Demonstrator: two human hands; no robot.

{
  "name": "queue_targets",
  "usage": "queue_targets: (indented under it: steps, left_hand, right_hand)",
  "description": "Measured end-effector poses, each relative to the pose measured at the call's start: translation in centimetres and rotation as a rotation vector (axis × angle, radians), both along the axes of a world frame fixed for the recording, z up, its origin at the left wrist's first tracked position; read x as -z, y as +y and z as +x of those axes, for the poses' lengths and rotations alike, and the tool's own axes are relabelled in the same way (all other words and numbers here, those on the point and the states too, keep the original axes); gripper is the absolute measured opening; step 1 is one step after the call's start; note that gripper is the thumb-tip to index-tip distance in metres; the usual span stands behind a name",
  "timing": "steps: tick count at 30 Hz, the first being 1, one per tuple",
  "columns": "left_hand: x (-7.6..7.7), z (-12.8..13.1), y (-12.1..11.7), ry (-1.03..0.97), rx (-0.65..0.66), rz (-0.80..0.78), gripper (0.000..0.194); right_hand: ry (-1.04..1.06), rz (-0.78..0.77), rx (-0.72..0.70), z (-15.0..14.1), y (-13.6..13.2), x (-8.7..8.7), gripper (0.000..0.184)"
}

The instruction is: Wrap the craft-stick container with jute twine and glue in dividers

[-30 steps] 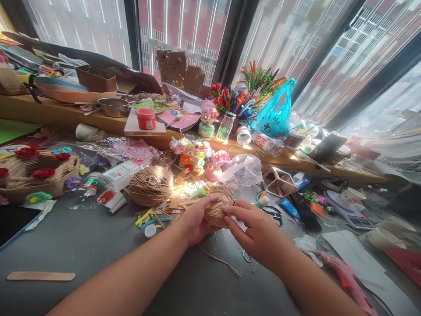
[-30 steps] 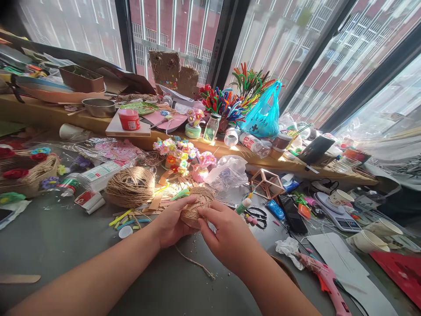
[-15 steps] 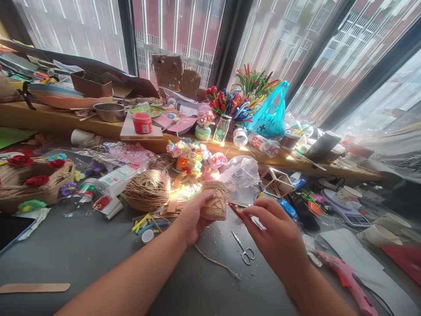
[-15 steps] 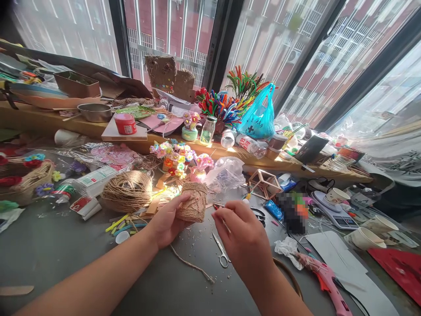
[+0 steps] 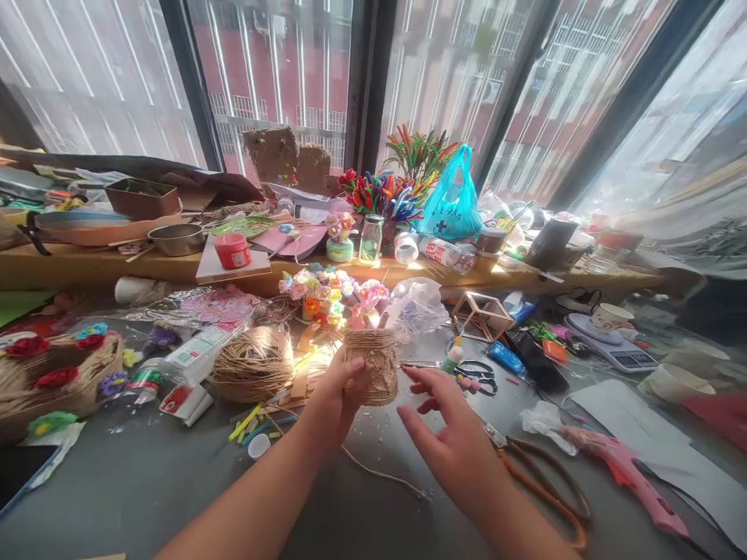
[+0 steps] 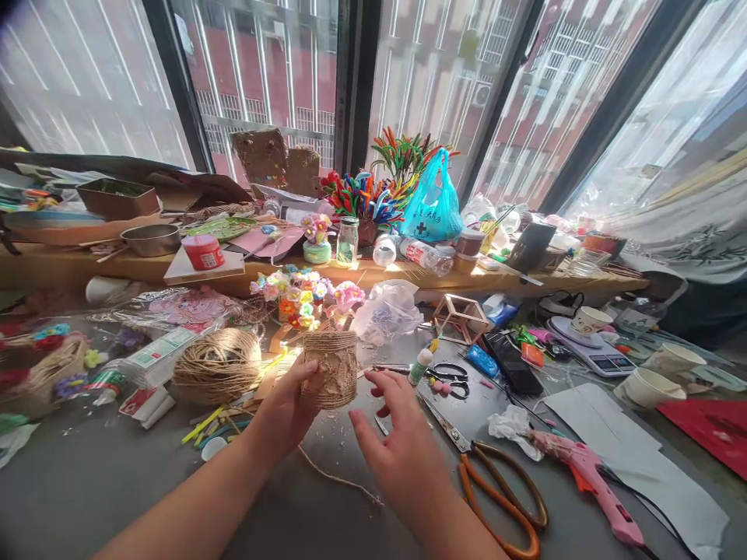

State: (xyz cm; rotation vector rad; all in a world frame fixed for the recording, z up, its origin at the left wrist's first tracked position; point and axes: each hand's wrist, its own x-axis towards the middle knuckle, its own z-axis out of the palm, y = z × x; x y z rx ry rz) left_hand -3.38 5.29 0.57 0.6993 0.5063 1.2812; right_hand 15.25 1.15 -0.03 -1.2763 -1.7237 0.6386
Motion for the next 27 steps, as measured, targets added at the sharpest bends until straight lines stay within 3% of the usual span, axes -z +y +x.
queue_targets:
  steps: [3,6,13,18,24,27]
  left_hand:
    - [0.3,0.0,0.0,0.029,0.04,0.062,0.038]
    - [0.3,0.1,-0.1,0.086,0.059,0.095,0.041]
    - [-0.5,0.5,-0.7,0.136,0.016,0.061,0.057]
    - [-0.3,0.7,-0.5,0.196,-0.028,0.05,0.061]
    - [-0.1,1.0,-0.3,0.206,-0.015,0.005,0.076]
    - [-0.4,1.0,-0.5,0.121,0.049,-0.014,0.075]
  right_hand:
    - [0.236,-0.134,-0.012,-1.2,0.2,0.0,0.055]
    - [0.436,-0.222,-0.062,-1.9,1.1,-0.7,0.054]
    - [0.481,-0.274,-0.017,-2.2,3.2,-1.9,0.047]
    - [0.633,-0.295,-0.076,-2.1,3.5,-1.0,0.046]
    - [0.773,-0.401,-0.162,-2.2,3.2,0.6,0.079]
    - [0.846,-0.399,-0.153,-2.2,3.2,1.3,0.082]
